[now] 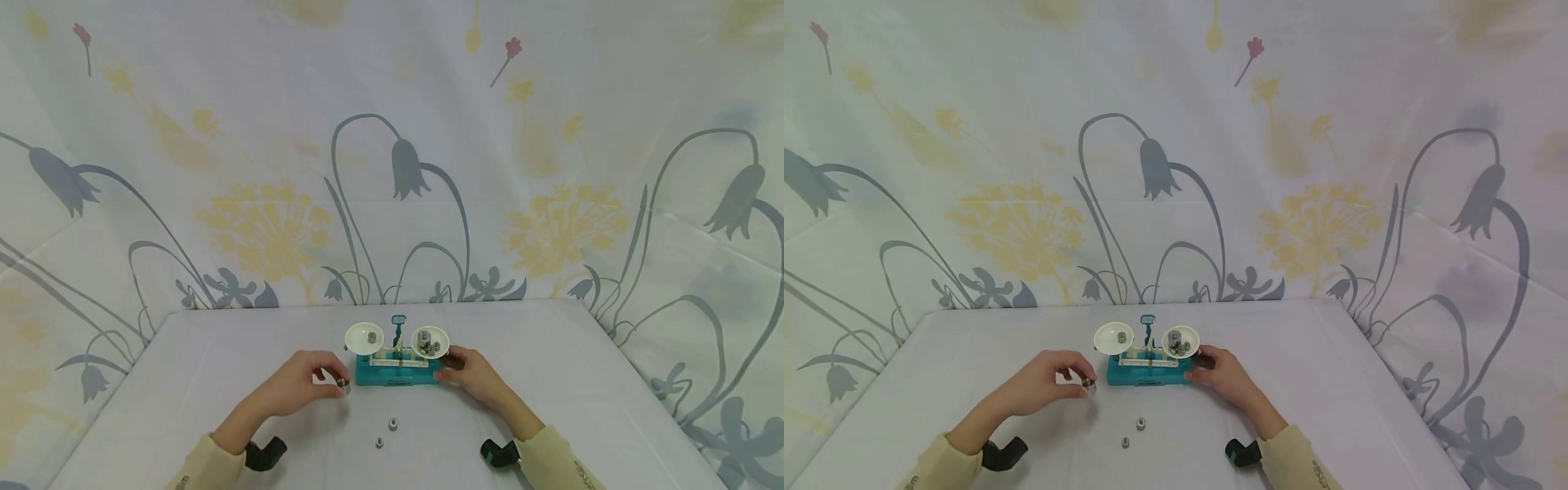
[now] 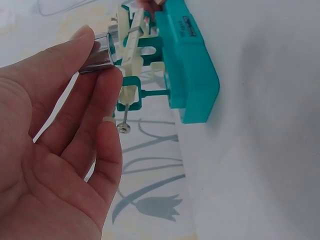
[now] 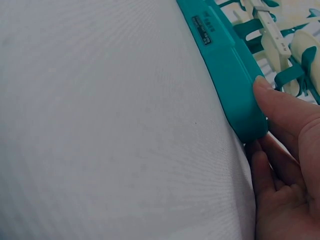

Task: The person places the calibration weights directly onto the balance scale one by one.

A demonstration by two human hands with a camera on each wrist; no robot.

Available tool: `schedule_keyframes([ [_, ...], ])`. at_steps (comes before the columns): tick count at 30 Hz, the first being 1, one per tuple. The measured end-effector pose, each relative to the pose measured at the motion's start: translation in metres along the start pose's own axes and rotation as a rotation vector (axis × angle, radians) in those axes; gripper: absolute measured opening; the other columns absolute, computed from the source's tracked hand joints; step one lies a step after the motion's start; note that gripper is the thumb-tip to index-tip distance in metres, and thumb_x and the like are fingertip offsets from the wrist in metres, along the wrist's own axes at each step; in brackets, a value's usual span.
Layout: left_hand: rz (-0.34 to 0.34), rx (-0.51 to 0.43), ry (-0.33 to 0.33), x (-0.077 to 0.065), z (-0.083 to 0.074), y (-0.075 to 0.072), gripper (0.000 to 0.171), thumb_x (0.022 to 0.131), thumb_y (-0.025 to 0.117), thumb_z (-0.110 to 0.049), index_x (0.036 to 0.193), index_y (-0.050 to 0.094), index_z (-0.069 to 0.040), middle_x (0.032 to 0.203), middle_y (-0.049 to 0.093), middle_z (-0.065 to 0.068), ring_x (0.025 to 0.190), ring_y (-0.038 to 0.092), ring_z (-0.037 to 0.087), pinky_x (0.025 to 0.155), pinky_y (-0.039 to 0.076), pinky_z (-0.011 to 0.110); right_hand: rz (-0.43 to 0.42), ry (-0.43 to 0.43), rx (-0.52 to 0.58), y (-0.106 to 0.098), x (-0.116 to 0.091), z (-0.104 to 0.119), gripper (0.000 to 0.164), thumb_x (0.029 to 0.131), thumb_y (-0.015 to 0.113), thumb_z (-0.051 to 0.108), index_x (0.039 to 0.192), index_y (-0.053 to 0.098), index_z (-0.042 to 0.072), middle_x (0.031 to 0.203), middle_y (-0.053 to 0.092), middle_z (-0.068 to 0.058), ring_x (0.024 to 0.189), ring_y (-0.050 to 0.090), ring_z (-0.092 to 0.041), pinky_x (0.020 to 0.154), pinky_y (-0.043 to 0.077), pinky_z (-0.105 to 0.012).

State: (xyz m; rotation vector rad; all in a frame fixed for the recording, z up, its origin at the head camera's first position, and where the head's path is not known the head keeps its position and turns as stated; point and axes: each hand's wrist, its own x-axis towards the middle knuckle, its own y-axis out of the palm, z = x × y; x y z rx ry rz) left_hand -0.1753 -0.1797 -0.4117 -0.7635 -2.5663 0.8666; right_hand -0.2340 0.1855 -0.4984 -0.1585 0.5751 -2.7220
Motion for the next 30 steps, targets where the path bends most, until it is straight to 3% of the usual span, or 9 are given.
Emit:
schedule_keyframes([
  [7,-0.032,0.019,-0.011,0.003,-0.001,-0.002,0.018,0.087,0.078,-0.020,0.104,0.071,-0.016,0.095,0.068,-0.012,0.095,0.062,0.013,0.080,0.049,0.031,0.001,-0.002,0.010,0.001,-0.001,0.001,0.062,0.085,0.080,0.020,0.135,0.055,-0.007,0.133,0.059,-0.021,0.125,0.055,-0.037,0.103,0.044,-0.048],
  [17,-0.163,0.055,-0.019,0.010,-0.004,-0.003,0.017,0.088,0.078,-0.016,0.104,0.072,-0.015,0.099,0.068,-0.011,0.093,0.063,0.012,0.077,0.050,0.031,0.003,0.000,0.009,0.000,-0.001,0.001,0.062,0.085,0.080,0.020,0.136,0.055,-0.005,0.134,0.059,-0.020,0.125,0.055,-0.037,0.103,0.043,-0.048],
  [30,-0.272,0.089,-0.025,0.023,-0.017,-0.002,0.018,0.088,0.077,-0.012,0.105,0.071,-0.015,0.099,0.069,-0.009,0.094,0.064,0.016,0.078,0.050,0.033,0.000,-0.001,0.018,0.000,-0.001,0.001,0.061,0.085,0.080,0.020,0.135,0.056,-0.005,0.134,0.059,-0.020,0.125,0.056,-0.036,0.103,0.043,-0.048],
])
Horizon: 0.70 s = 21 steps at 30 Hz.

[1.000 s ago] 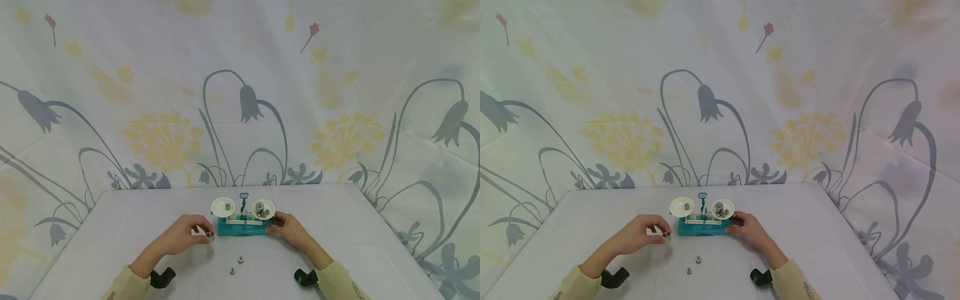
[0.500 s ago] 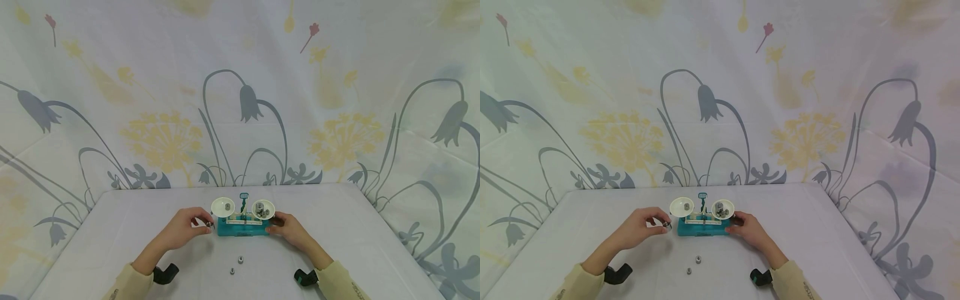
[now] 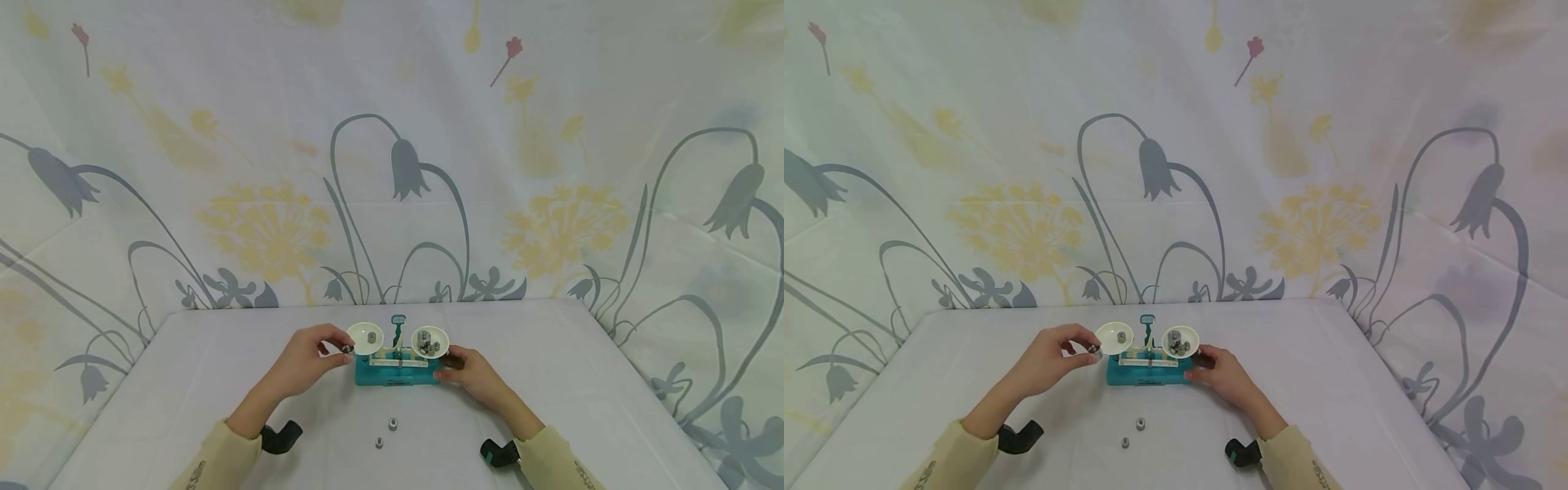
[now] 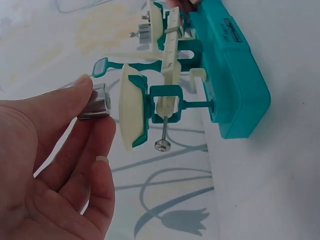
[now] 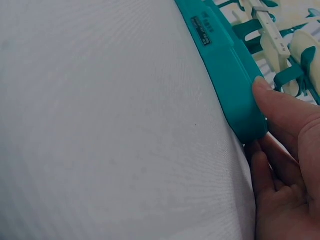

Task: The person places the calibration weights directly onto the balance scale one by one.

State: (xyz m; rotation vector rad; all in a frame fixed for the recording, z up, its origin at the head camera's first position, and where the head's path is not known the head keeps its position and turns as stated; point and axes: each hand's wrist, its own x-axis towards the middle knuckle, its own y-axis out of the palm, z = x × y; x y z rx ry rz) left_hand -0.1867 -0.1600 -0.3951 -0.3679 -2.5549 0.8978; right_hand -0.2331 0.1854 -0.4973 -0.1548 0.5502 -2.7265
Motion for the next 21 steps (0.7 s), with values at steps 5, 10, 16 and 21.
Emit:
schedule_keyframes([
  [5,-0.039,0.003,-0.030,0.004,-0.003,0.003,0.018,0.087,0.077,-0.010,0.104,0.072,-0.014,0.097,0.069,-0.009,0.095,0.065,0.023,0.079,0.049,0.035,0.000,-0.002,-0.009,0.001,0.001,-0.001,0.061,0.085,0.080,0.021,0.134,0.056,-0.005,0.133,0.060,-0.020,0.124,0.056,-0.037,0.103,0.043,-0.049],
  [10,-0.066,0.004,-0.075,0.007,-0.004,0.005,0.017,0.087,0.077,-0.011,0.103,0.072,-0.016,0.096,0.068,-0.008,0.097,0.064,0.026,0.080,0.049,0.037,-0.006,0.006,-0.010,0.001,0.000,0.000,0.061,0.084,0.081,0.021,0.134,0.057,-0.005,0.133,0.060,-0.020,0.124,0.056,-0.037,0.103,0.043,-0.050],
  [16,-0.075,0.027,-0.049,0.014,-0.003,0.006,0.017,0.087,0.078,-0.012,0.102,0.072,-0.017,0.096,0.069,-0.009,0.094,0.065,0.022,0.078,0.050,0.036,0.000,0.007,0.002,0.001,0.000,0.001,0.062,0.084,0.081,0.020,0.135,0.056,-0.005,0.134,0.059,-0.021,0.125,0.055,-0.037,0.104,0.043,-0.050],
  [21,-0.056,0.040,-0.035,0.019,-0.001,0.007,0.017,0.087,0.078,-0.013,0.102,0.072,-0.017,0.096,0.069,-0.010,0.091,0.063,0.013,0.078,0.050,0.035,0.003,0.005,-0.003,0.001,0.000,0.001,0.062,0.085,0.080,0.021,0.135,0.056,-0.005,0.134,0.059,-0.021,0.125,0.055,-0.037,0.103,0.043,-0.049],
])
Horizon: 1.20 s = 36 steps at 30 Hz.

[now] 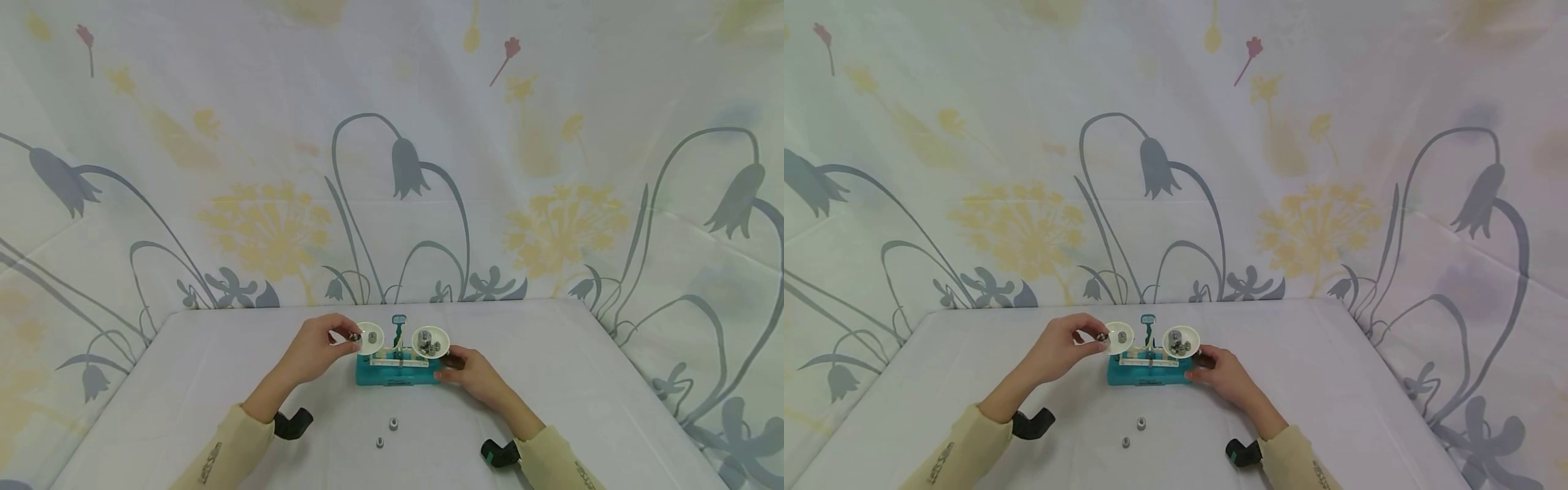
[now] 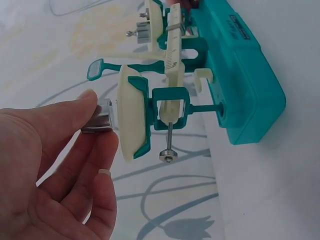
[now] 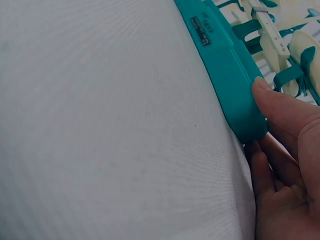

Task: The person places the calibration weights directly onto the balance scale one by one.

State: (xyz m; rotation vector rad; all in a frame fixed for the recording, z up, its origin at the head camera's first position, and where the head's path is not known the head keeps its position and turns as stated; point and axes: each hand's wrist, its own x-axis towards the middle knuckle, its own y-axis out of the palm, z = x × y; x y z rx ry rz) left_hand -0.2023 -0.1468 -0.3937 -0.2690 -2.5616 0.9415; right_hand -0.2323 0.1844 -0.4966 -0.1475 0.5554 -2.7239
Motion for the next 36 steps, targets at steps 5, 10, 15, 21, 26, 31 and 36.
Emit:
schedule_keyframes([
  [5,0.031,0.012,0.003,0.004,0.000,0.001,0.017,0.087,0.078,-0.014,0.102,0.072,-0.017,0.098,0.068,-0.009,0.091,0.063,0.012,0.079,0.049,0.036,0.000,-0.009,-0.007,0.000,-0.001,-0.001,0.061,0.085,0.080,0.021,0.135,0.056,-0.005,0.133,0.059,-0.021,0.124,0.056,-0.037,0.103,0.044,-0.049],
  [10,0.044,0.034,0.015,0.010,-0.001,0.003,0.017,0.086,0.079,-0.013,0.102,0.072,-0.017,0.096,0.068,-0.009,0.089,0.063,0.011,0.078,0.050,0.035,-0.001,-0.009,-0.008,0.000,-0.001,-0.001,0.061,0.085,0.080,0.021,0.135,0.056,-0.005,0.133,0.059,-0.021,0.124,0.056,-0.038,0.102,0.044,-0.049],
  [15,0.075,0.052,0.023,0.015,-0.001,0.004,0.016,0.086,0.079,-0.012,0.101,0.073,-0.015,0.095,0.068,-0.009,0.089,0.062,0.011,0.078,0.050,0.034,-0.002,-0.003,-0.005,-0.001,-0.001,-0.002,0.061,0.085,0.080,0.021,0.135,0.055,-0.005,0.133,0.059,-0.021,0.125,0.055,-0.038,0.102,0.045,-0.048],
  [21,0.128,0.058,0.024,0.020,-0.005,0.002,0.015,0.086,0.079,-0.012,0.099,0.072,-0.014,0.093,0.067,-0.008,0.088,0.061,0.011,0.078,0.049,0.034,0.001,-0.007,-0.007,0.000,-0.001,-0.001,0.061,0.085,0.080,0.021,0.135,0.056,-0.005,0.133,0.059,-0.021,0.124,0.056,-0.037,0.103,0.044,-0.049],
  [26,0.158,0.073,0.029,0.021,-0.007,-0.001,0.014,0.086,0.078,-0.011,0.098,0.072,-0.013,0.091,0.067,-0.008,0.086,0.060,0.011,0.077,0.049,0.034,0.002,-0.013,-0.012,0.000,-0.001,0.000,0.061,0.086,0.080,0.022,0.135,0.056,-0.005,0.133,0.060,-0.021,0.124,0.056,-0.037,0.102,0.044,-0.049],
  [31,0.171,0.081,0.043,0.023,-0.006,-0.002,0.012,0.086,0.078,-0.011,0.097,0.072,-0.013,0.090,0.067,-0.008,0.085,0.060,0.010,0.075,0.048,0.033,-0.005,-0.010,-0.012,0.000,0.000,0.001,0.061,0.085,0.080,0.022,0.134,0.056,-0.005,0.132,0.060,-0.020,0.123,0.056,-0.037,0.102,0.044,-0.049],
  [36,0.181,0.095,0.051,0.023,-0.006,-0.003,0.012,0.086,0.078,-0.011,0.096,0.072,-0.013,0.091,0.067,-0.007,0.085,0.060,0.011,0.075,0.049,0.033,-0.004,-0.011,-0.012,0.000,0.001,-0.002,0.060,0.085,0.080,0.021,0.135,0.056,-0.005,0.133,0.060,-0.020,0.123,0.057,-0.036,0.102,0.045,-0.048],
])
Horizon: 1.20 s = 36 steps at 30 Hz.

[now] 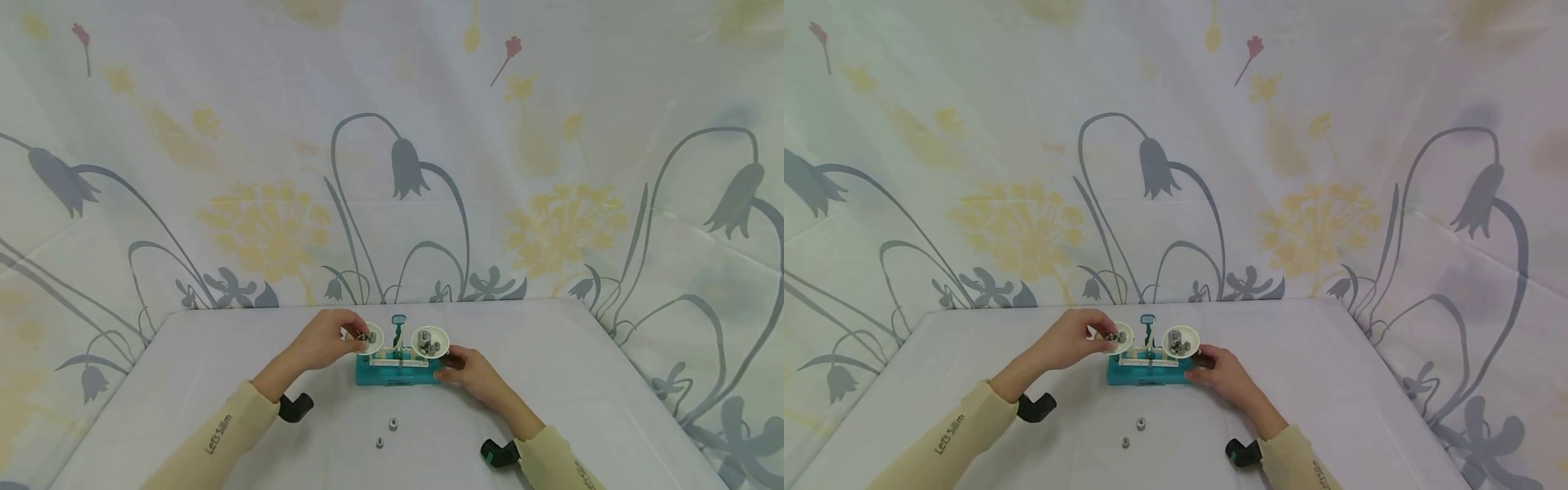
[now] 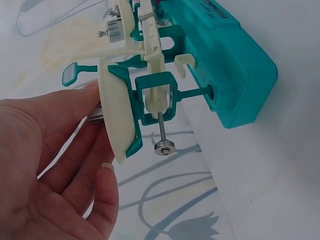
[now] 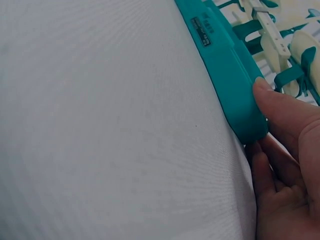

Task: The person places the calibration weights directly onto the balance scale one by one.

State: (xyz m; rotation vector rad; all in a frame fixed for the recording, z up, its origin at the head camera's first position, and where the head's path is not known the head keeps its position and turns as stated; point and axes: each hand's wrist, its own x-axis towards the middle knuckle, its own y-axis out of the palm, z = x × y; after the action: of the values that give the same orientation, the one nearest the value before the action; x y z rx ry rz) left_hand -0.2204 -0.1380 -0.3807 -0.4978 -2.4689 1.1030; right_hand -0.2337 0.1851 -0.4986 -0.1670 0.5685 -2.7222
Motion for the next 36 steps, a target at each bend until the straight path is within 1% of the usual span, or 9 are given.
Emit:
schedule_keyframes([
  [4,0.014,0.006,-0.010,0.000,-0.002,-0.001,0.012,0.086,0.077,-0.009,0.096,0.072,-0.012,0.091,0.067,-0.006,0.085,0.060,0.011,0.075,0.049,0.033,0.007,-0.008,0.015,0.000,0.000,-0.001,0.059,0.087,0.079,0.019,0.135,0.056,-0.004,0.134,0.059,-0.020,0.124,0.056,-0.035,0.101,0.046,-0.046],
  [7,0.021,0.010,-0.010,-0.001,-0.003,-0.001,0.011,0.086,0.077,-0.008,0.095,0.071,-0.012,0.091,0.068,-0.005,0.085,0.060,0.012,0.075,0.049,0.033,0.006,-0.018,0.031,-0.001,-0.001,0.000,0.058,0.087,0.078,0.017,0.136,0.055,-0.005,0.134,0.059,-0.021,0.124,0.056,-0.036,0.101,0.046,-0.047],
  [16,0.022,0.030,0.025,-0.001,-0.001,-0.001,0.012,0.086,0.077,-0.008,0.096,0.071,-0.011,0.091,0.068,-0.004,0.085,0.061,0.011,0.075,0.049,0.033,0.015,-0.018,0.025,-0.001,-0.001,-0.001,0.058,0.087,0.079,0.018,0.135,0.056,-0.005,0.133,0.059,-0.020,0.124,0.056,-0.036,0.102,0.045,-0.047],
  [22,-0.005,0.053,0.061,-0.002,0.000,-0.003,0.014,0.085,0.080,-0.012,0.096,0.071,-0.011,0.091,0.068,-0.005,0.086,0.063,0.013,0.076,0.049,0.034,0.011,-0.007,0.017,-0.001,0.000,-0.001,0.060,0.086,0.079,0.020,0.135,0.055,-0.005,0.133,0.059,-0.021,0.124,0.056,-0.036,0.103,0.044,-0.048],
  [26,-0.025,0.045,0.085,-0.005,0.000,-0.005,0.014,0.085,0.080,-0.012,0.096,0.072,-0.010,0.093,0.069,-0.004,0.087,0.064,0.015,0.077,0.050,0.035,0.012,-0.007,0.017,-0.001,0.000,0.000,0.060,0.086,0.079,0.019,0.136,0.055,-0.005,0.134,0.059,-0.020,0.124,0.056,-0.035,0.103,0.044,-0.049],
  [32,-0.039,0.019,0.083,-0.009,-0.001,-0.007,0.013,0.086,0.079,-0.010,0.096,0.072,-0.010,0.092,0.069,-0.003,0.087,0.063,0.014,0.076,0.051,0.033,0.010,-0.014,0.022,-0.001,-0.002,0.002,0.059,0.087,0.078,0.018,0.136,0.055,-0.004,0.133,0.059,-0.020,0.124,0.056,-0.035,0.103,0.044,-0.049],
  [36,-0.052,0.005,0.084,-0.014,0.000,-0.008,0.012,0.086,0.078,-0.009,0.097,0.072,-0.010,0.093,0.068,-0.003,0.088,0.063,0.016,0.077,0.052,0.037,0.004,-0.013,0.022,-0.001,-0.001,0.002,0.059,0.086,0.079,0.018,0.136,0.055,-0.005,0.133,0.059,-0.020,0.123,0.057,-0.035,0.103,0.044,-0.049],
])
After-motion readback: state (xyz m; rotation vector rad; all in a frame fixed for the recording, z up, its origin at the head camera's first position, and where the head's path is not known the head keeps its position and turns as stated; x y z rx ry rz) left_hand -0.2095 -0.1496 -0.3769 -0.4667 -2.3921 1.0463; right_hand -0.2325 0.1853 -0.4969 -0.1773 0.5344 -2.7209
